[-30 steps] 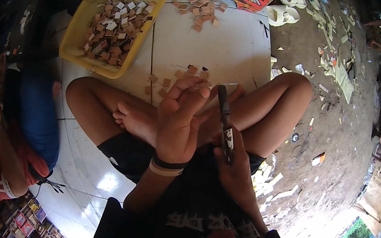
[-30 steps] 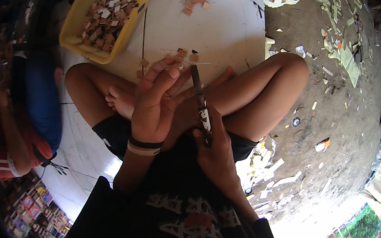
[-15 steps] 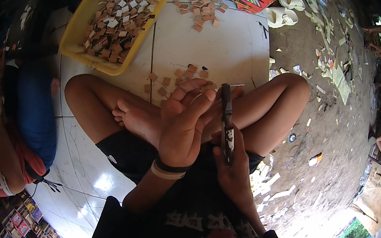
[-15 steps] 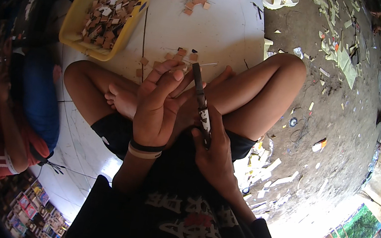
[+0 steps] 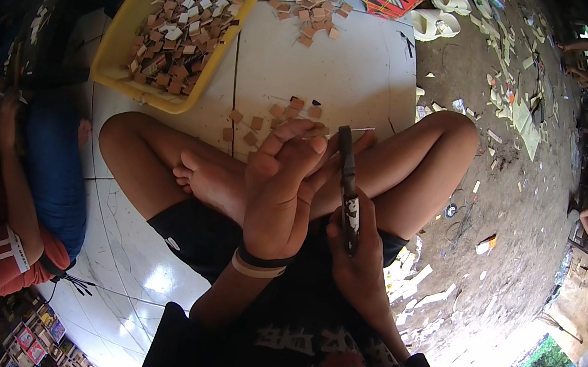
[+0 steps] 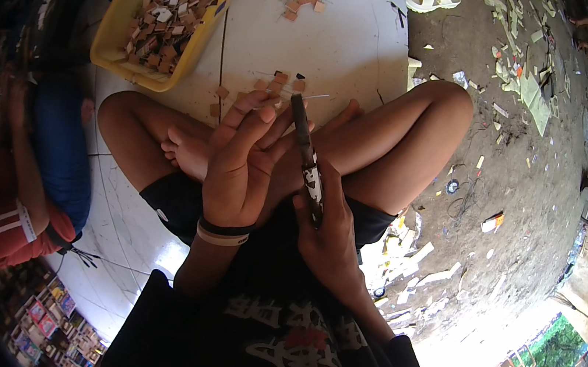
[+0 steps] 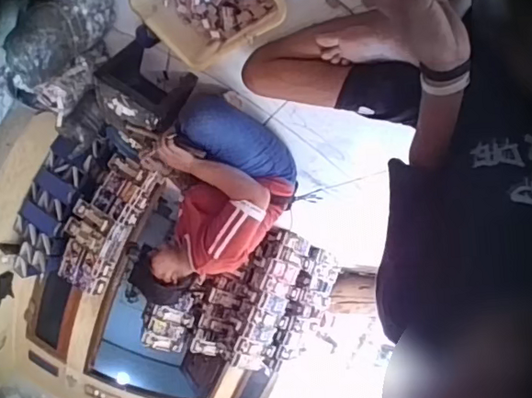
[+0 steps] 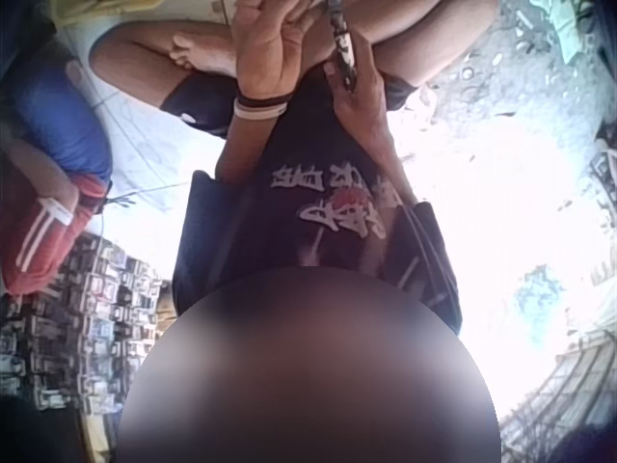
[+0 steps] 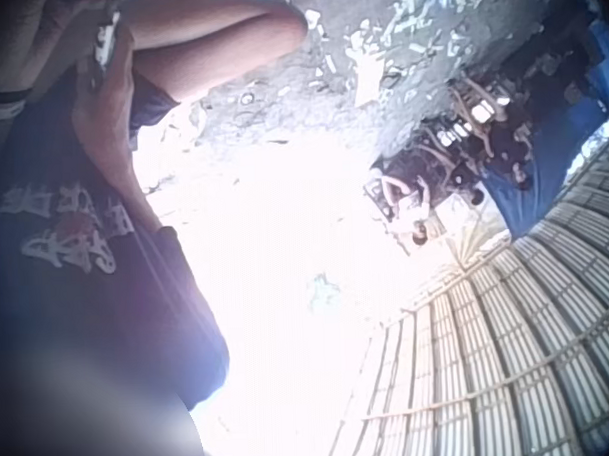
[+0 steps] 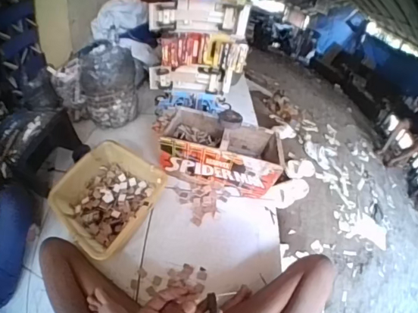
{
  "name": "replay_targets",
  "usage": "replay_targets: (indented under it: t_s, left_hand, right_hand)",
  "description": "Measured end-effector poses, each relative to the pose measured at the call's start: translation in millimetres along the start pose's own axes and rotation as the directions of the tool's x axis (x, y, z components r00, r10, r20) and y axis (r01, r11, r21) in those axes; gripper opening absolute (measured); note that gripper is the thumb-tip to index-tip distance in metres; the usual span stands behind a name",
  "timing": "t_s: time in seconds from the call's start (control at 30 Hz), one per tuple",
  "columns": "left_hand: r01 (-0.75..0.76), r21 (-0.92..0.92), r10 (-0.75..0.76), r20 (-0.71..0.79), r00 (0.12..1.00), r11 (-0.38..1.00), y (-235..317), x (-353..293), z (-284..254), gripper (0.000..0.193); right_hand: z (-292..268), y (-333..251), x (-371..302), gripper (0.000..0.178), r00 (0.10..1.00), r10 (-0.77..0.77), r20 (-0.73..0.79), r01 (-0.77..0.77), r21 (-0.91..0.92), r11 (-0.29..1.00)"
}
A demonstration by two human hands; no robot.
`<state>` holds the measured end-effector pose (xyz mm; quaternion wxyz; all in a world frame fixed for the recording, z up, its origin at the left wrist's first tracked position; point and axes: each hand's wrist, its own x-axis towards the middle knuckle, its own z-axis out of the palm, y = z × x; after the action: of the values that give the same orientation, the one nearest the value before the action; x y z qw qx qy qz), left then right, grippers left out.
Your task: The person sits cross-legged on the floor and uses a knife to carve small wooden blocks into smaller pieces. The carved pieces are placed into a yellow plastic bin while the person continues to pick up and carve additional blocks.
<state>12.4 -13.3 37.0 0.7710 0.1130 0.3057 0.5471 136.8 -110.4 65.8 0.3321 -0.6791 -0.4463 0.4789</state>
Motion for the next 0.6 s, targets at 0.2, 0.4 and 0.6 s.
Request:
replay_targets:
  t_s: [0.2,0.4,0.6]
  left_hand:
    - [-0.029,0.045,0.030,-0.017,0.999,0.999,0.1,0.3,2.9,0.027]
    - [-0.389,0.387,0.396,0.065,0.916,0.836,-7.2,6.5,-0.5,0.021]
    - [-0.561,0.707,0.605,0.236,0.760,0.430,-4.7,5.2,-10.5,0.023]
  right_hand:
    - [-3.5,-2.4,-0.4,0.054,0.999,-0.022,0.044,0.022,0.014,1.000]
    - [-15.0,-7.4,-2.8,0.055,0.949,0.126,0.289,-0.238,0.397,0.887]
    - [13.2,10.2,9.7,0.068,0.967,-0.228,-0.115,0.162,-0.412,0.896]
